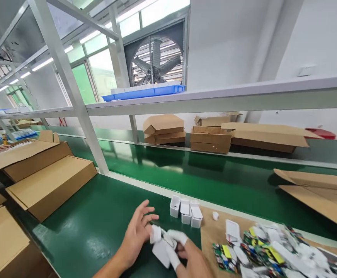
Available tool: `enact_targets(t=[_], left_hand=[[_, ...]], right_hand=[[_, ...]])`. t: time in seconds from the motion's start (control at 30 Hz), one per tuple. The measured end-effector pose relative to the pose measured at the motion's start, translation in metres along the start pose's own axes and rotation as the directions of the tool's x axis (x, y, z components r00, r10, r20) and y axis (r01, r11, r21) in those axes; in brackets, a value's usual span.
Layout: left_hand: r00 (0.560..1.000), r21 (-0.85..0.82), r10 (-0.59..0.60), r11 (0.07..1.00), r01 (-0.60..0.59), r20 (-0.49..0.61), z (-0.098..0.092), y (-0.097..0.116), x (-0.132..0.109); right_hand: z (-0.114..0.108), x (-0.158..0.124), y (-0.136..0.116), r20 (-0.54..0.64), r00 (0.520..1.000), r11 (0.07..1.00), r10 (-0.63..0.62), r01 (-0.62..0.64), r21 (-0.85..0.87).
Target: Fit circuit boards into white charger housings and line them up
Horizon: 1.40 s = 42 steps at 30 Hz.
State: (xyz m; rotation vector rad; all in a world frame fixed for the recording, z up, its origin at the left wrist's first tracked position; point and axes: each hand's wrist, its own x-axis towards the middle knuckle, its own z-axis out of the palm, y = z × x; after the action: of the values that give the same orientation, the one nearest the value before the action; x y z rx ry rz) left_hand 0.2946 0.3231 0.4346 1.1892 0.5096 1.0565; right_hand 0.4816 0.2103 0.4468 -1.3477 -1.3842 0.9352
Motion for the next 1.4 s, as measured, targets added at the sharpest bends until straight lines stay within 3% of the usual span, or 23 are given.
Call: enact_targets(t=[0.07, 0.13, 0.2, 0.27, 0.33, 0.43, 0.6, 0.7, 0.77, 0.9, 1.13, 1.27, 1.33, 1.4], left_hand=[[0.957, -0.306, -0.277, 0.921, 0.240, -0.085, 0.002, 0.008, 0.007], [0.934, -0.370, -0.353, 0.875, 0.312, -0.048, 0.003, 0.012, 0.009], [0.955, -0.230, -0.293, 0.928, 0.294, 0.039, 0.001, 0.011, 0.005], [0.967, 0.067, -0.201, 0.979, 0.193, 0.155, -0.002, 0.007, -0.002], [0.958, 0.379, -0.119, 0.925, 0.012, 0.260, -0.005, 0.005, -0.008], [0.946, 0.549, -0.074, 0.828, -0.118, 0.315, -0.008, 0.009, -0.009], [0.904, 0.542, -0.034, 0.810, -0.224, 0.425, -0.007, 0.022, 0.001], [0.875, 0.525, 0.015, 0.795, -0.304, 0.484, -0.005, 0.019, 0.003], [0.893, 0.524, 0.022, 0.803, -0.284, 0.450, -0.006, 0.012, 0.001], [0.928, 0.522, -0.009, 0.829, -0.201, 0.371, -0.009, -0.002, -0.006], [0.936, 0.519, -0.048, 0.841, -0.151, 0.350, -0.010, -0.007, -0.009], [0.935, 0.522, -0.038, 0.838, -0.163, 0.353, -0.012, -0.006, -0.010], [0.935, 0.537, -0.060, 0.830, -0.149, 0.351, -0.014, -0.008, -0.010], [0.934, 0.528, -0.029, 0.831, -0.176, 0.356, -0.015, -0.010, -0.012]], right_hand=[[0.004, 0.011, -0.017, 0.000, 0.978, 0.923, 0.209, -0.197, 0.331], [0.006, 0.019, -0.032, 0.001, 0.968, 0.878, 0.252, -0.230, 0.419], [0.006, 0.019, -0.041, -0.062, 0.983, 0.959, 0.171, -0.152, 0.238], [0.005, 0.011, -0.042, -0.089, 0.996, 0.993, 0.019, -0.029, -0.111], [0.004, -0.001, -0.036, -0.031, 0.994, 0.910, -0.108, 0.087, -0.405], [0.002, -0.015, -0.022, 0.070, 0.979, 0.802, -0.193, 0.199, -0.563], [-0.004, -0.016, -0.016, 0.129, 0.968, 0.791, -0.214, 0.249, -0.559], [-0.003, -0.012, -0.023, 0.147, 0.968, 0.733, -0.203, 0.249, -0.633], [-0.002, -0.012, -0.027, 0.159, 0.964, 0.712, -0.213, 0.264, -0.651], [-0.001, -0.015, -0.022, 0.119, 0.967, 0.767, -0.224, 0.250, -0.591], [0.004, -0.021, -0.001, 0.059, 0.981, 0.772, -0.182, 0.180, -0.609], [0.006, -0.021, -0.004, 0.127, 0.964, 0.771, -0.232, 0.262, -0.581], [0.007, -0.019, -0.004, 0.106, 0.964, 0.822, -0.245, 0.264, -0.505], [0.009, -0.017, 0.000, 0.015, 0.983, 0.920, -0.182, 0.175, -0.350]])
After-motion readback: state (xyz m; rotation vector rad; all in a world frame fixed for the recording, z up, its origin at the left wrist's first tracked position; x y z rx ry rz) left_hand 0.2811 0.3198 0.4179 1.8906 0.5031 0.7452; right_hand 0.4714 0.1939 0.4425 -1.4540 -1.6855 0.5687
